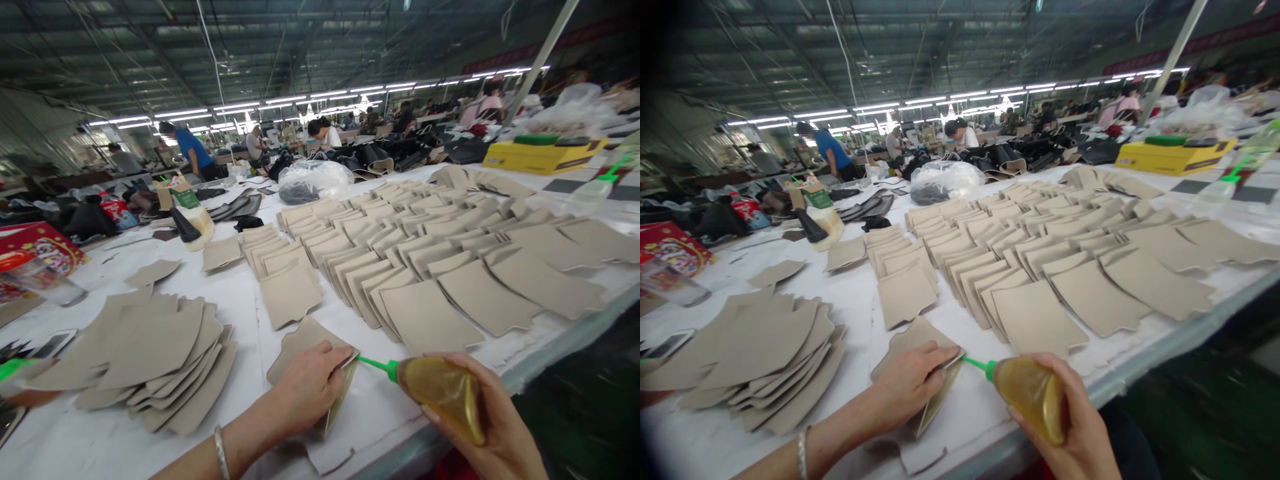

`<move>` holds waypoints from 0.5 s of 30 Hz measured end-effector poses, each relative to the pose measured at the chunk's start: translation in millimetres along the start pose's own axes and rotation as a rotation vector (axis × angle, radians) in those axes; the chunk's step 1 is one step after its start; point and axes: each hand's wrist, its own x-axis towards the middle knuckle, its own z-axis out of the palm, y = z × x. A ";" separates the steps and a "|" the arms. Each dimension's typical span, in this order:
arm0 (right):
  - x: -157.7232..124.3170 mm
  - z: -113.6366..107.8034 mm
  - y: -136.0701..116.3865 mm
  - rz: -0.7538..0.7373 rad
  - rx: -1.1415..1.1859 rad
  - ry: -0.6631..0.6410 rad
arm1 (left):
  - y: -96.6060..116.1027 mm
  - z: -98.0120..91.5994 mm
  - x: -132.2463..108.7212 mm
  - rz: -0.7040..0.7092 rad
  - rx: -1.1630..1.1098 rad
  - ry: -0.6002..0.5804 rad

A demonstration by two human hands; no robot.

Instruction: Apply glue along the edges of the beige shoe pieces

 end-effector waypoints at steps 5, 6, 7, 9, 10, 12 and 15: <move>-2.0 -0.3 -7.4 -0.054 0.015 -0.053 | -0.8 1.0 2.2 0.004 -0.017 0.009; -1.1 -0.8 -7.9 -0.042 0.006 -0.041 | -0.8 1.2 2.4 0.005 -0.020 0.011; -0.1 -1.3 -8.3 -0.030 -0.004 -0.032 | -0.7 1.3 2.5 0.006 -0.024 0.013; 0.9 -2.2 -8.3 -0.028 -0.022 -0.033 | -0.6 1.4 2.3 0.001 -0.028 0.016; 0.3 -2.5 -8.2 -0.041 -0.025 -0.040 | -0.6 1.5 2.2 0.001 -0.029 0.016; -2.8 -3.0 -7.9 -0.056 -0.027 -0.057 | -0.7 1.4 1.9 0.005 -0.028 0.015; -8.7 -3.4 -7.4 -0.061 -0.008 -0.052 | -1.1 0.9 2.0 0.009 -0.024 0.012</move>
